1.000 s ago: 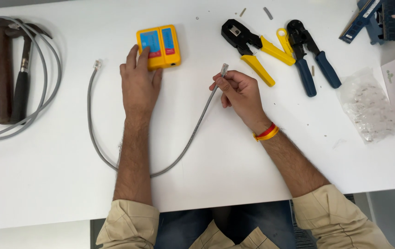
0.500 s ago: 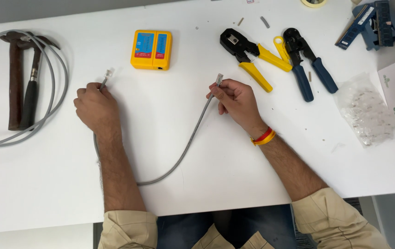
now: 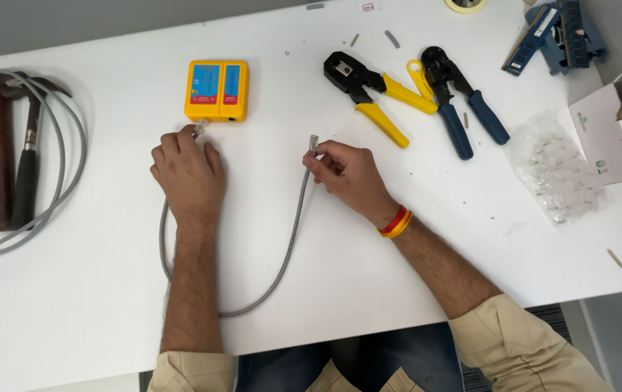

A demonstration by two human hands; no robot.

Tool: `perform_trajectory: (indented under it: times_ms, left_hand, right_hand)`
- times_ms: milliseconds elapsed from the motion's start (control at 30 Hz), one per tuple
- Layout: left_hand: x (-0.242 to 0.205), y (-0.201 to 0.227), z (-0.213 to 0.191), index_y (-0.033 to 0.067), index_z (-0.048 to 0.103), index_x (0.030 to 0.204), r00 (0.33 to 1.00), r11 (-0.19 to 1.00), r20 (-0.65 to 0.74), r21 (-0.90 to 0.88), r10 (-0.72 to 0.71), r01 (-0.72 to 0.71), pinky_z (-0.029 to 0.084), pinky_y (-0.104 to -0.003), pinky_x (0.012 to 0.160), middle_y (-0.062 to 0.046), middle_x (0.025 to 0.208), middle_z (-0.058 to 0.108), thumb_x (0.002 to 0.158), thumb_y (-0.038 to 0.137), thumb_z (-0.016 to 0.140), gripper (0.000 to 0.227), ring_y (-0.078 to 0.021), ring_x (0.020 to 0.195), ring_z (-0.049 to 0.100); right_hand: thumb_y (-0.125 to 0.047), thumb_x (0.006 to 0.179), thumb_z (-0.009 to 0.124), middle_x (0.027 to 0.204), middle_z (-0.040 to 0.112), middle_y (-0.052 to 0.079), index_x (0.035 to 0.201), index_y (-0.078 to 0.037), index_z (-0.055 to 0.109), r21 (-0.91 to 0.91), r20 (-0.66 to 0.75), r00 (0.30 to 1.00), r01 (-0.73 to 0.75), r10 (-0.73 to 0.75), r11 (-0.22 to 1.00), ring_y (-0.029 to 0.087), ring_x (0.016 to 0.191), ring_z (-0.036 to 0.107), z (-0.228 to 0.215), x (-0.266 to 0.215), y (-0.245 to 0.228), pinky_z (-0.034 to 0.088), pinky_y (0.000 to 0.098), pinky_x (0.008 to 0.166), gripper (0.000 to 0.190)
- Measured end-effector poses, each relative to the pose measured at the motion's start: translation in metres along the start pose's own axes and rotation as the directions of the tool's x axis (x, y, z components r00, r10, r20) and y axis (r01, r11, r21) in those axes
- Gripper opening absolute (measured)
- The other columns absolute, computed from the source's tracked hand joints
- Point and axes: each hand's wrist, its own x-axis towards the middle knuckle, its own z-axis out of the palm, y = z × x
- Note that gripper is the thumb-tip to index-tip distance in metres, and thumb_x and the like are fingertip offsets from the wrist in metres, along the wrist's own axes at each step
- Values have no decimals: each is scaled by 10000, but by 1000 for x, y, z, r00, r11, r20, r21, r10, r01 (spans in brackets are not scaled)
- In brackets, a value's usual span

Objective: The recorder prepares a network cable by stripping the outer casing, inserting the wires into an RJ45 connector, crimping it, and then testing the connection using a cable tester.

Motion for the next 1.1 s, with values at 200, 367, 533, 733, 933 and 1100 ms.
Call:
perform_trajectory:
  times_ms: [200, 367, 533, 733, 933, 1100]
  left_hand:
    - [-18, 74, -15, 7, 628, 1254, 984, 894, -58, -412, 166, -175, 514, -452, 935, -165, 1182, 599, 998, 191, 675, 318, -312, 1082, 598]
    - [-36, 100, 3, 10, 665, 1143, 893, 631, 368, -765, 260, 131, 535, -358, 754, -91, 963, 682, 1088, 230, 560, 250, -204, 838, 631]
    - [-33, 96, 16, 20, 642, 1211, 813, 339, 510, -845, 281, 413, 548, -262, 673, -46, 849, 690, 1131, 234, 495, 272, -78, 745, 632]
    - [-23, 105, -4, 154, 295, 1589, 783, 628, 604, -668, 146, 399, 529, -243, 531, -16, 865, 674, 1061, 185, 413, 541, -69, 579, 555]
    - [-27, 101, -1, 122, 403, 1523, 788, 610, 569, -718, 235, 336, 548, -263, 575, -16, 883, 679, 1064, 177, 468, 467, -76, 615, 588]
    - [-20, 103, -23, 134, 564, 1405, 743, 752, 625, -603, 239, 265, 574, -315, 602, -58, 837, 680, 1018, 183, 549, 390, -157, 635, 630]
  right_hand:
    - [-194, 1008, 664, 702, 680, -2, 1110, -26, 707, 18, -46, 998, 31, -30, 999, 37, 637, 654, 1, -3, -4, 506, 203, 568, 201]
    - [-151, 1049, 634, 804, 726, 50, 1143, -21, 711, -106, -82, 979, 175, -184, 979, 95, 697, 670, -6, -4, -3, 540, 250, 614, 178]
    - [-156, 1036, 653, 801, 736, 118, 1151, -29, 746, -467, -57, 957, 226, -284, 855, 199, 615, 662, -34, -2, -10, 521, 320, 567, 195]
    - [-237, 1015, 754, 1178, 683, 140, 1255, -28, 693, -736, -294, 841, 104, -454, 669, 285, 1064, 653, -79, 9, 8, 543, 398, 917, 323]
    - [-405, 923, 840, 1392, 525, 274, 1353, -7, 635, -869, -190, 907, 23, -377, 494, 387, 1315, 481, -82, 14, 28, 351, 539, 1060, 620]
    - [-362, 957, 812, 1390, 563, 240, 1360, -26, 641, -851, -205, 912, 13, -356, 525, 367, 1325, 491, -82, 15, 31, 319, 531, 1087, 552]
